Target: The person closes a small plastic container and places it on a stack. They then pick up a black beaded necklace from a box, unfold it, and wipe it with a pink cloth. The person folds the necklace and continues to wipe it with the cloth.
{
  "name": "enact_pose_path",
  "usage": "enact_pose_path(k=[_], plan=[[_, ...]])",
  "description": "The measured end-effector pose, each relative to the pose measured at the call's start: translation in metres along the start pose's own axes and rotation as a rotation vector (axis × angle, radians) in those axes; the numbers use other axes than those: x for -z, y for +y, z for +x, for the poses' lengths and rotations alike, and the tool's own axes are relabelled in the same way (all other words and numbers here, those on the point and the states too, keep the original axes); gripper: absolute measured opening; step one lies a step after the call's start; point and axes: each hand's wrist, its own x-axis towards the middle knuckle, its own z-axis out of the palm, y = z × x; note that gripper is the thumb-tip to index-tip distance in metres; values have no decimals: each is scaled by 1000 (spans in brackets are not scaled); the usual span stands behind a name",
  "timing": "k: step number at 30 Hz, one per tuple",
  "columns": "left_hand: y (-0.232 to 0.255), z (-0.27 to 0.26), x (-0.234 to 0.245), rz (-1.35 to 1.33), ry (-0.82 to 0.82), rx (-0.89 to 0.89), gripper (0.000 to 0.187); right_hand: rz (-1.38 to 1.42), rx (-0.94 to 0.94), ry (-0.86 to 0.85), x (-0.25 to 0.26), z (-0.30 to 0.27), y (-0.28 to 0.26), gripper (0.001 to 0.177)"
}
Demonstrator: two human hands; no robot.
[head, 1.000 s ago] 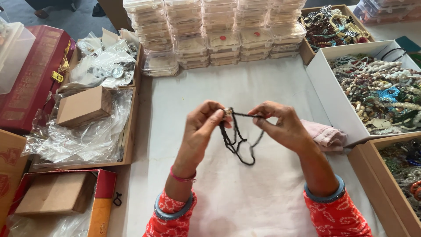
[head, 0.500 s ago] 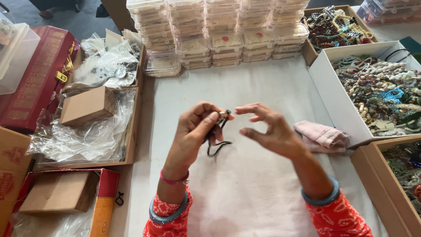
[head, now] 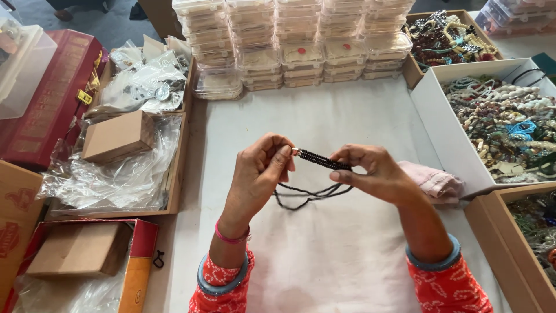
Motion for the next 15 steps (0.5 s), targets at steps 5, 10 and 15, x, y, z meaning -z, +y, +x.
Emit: enact_pose_path(k=[5, 10, 15], plan=[[0, 0, 13, -93, 83, -5, 14, -67, -66, 8, 23, -5, -7, 27], [4, -2, 27, -202, 171, -28, 15, -35, -73, 49, 43, -5, -3, 26], [-2, 2, 28, -232, 185, -33, 14, -23, -114, 84, 46, -4, 5, 25]])
